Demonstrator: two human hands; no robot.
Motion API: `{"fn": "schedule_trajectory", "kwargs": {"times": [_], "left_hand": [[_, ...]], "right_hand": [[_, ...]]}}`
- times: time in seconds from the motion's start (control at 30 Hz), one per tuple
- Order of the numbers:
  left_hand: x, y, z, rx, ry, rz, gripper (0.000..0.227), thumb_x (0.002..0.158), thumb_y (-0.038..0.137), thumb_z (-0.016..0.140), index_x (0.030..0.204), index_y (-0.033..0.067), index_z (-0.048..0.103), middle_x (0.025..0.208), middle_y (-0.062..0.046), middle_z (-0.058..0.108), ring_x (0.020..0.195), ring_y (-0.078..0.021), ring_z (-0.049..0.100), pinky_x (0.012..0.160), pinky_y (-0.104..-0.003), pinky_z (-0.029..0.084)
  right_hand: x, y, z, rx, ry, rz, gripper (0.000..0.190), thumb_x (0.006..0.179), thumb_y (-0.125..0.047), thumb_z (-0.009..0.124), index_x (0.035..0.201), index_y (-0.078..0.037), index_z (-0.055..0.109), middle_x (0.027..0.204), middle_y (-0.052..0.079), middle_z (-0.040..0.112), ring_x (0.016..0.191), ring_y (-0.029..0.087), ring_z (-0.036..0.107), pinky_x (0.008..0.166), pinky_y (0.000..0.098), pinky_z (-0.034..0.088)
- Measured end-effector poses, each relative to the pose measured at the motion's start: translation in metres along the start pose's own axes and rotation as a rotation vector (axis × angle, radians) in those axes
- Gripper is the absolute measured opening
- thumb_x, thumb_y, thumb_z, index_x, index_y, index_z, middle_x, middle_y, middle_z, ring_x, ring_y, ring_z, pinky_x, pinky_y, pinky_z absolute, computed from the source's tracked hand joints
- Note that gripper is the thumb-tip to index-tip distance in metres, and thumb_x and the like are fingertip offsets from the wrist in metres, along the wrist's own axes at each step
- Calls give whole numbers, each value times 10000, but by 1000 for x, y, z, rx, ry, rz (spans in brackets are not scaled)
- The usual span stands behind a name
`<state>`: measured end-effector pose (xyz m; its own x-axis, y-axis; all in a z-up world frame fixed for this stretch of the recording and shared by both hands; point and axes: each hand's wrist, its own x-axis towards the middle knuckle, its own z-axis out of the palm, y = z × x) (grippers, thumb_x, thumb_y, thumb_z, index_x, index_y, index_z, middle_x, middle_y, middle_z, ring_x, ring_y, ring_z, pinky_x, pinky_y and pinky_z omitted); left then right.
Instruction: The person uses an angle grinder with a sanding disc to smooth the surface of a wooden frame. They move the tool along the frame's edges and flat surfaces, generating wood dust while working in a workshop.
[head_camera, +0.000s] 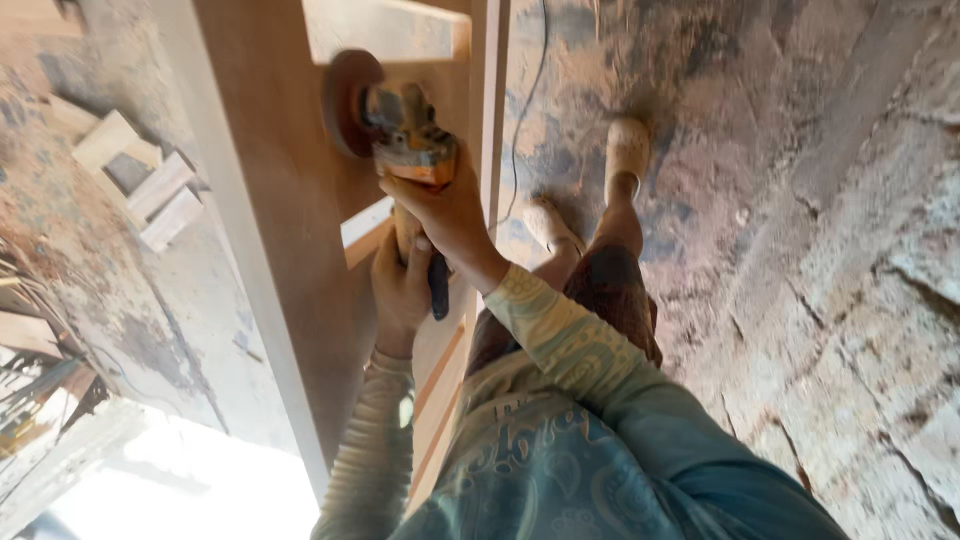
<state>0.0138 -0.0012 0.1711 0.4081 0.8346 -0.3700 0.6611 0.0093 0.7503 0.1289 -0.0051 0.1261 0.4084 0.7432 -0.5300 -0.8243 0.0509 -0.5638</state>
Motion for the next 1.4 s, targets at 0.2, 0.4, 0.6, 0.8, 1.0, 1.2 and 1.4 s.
{"fn": "schedule_trajectory", "kwargs": {"times": [0.2, 0.4, 0.6, 0.8, 1.0, 1.2, 1.4], "left_hand": [[-2, -4, 5, 1, 8, -21, 509, 1038, 462, 581, 1070, -45, 615, 804, -98, 688, 697, -141, 643, 604, -298, 506], [-12, -5, -1, -64, -38, -17, 481, 1039, 465, 578, 1071, -14, 614, 810, -84, 704, 700, -141, 678, 624, -299, 529], [-29, -20, -1, -1, -2, -29, 492, 1039, 486, 576, 1075, -3, 622, 821, -93, 706, 719, -161, 667, 645, -306, 524], [-35, -28, -1, 62, 10, -15, 526, 1032, 513, 570, 1103, -6, 620, 862, -94, 697, 766, -149, 663, 686, -302, 514], [-32, -23, -5, -31, -16, 12, 530, 1049, 506, 568, 1088, -21, 611, 848, -104, 674, 755, -147, 627, 673, -310, 510], [-23, -20, -5, -1, 57, 135, 544, 1074, 483, 554, 1192, -46, 601, 922, -110, 696, 811, -146, 655, 707, -311, 529], [-12, -14, -3, -3, 12, 84, 553, 1055, 485, 558, 1192, -48, 613, 904, -99, 700, 785, -147, 661, 693, -311, 527]], "right_hand": [[3, -5, -2, -10, -18, -37, 444, 845, -58, 790, 1142, -45, 460, 845, 71, 610, 559, 58, 558, 432, 223, 436], [-11, 3, -2, -17, -22, -29, 440, 860, -73, 800, 1154, -33, 475, 888, 57, 627, 547, 54, 562, 413, 223, 456], [-22, 20, -9, -60, -63, -121, 469, 887, -90, 820, 1197, -31, 473, 1000, 82, 651, 707, 72, 661, 549, 234, 560], [-28, 27, -11, -91, 15, -85, 478, 840, -94, 808, 1177, -22, 477, 986, 82, 650, 668, 97, 582, 535, 239, 485], [-25, 23, -6, -29, -42, -143, 487, 889, -87, 830, 1216, -11, 477, 1054, 81, 647, 822, 94, 641, 675, 236, 549], [-18, 11, 1, -108, -64, -93, 558, 844, -82, 841, 1242, -15, 454, 1049, 90, 636, 736, 138, 581, 592, 273, 504], [-9, 3, 4, -36, -51, -187, 552, 838, -107, 838, 1234, -48, 458, 1088, 50, 637, 933, 91, 639, 763, 235, 570]]}}
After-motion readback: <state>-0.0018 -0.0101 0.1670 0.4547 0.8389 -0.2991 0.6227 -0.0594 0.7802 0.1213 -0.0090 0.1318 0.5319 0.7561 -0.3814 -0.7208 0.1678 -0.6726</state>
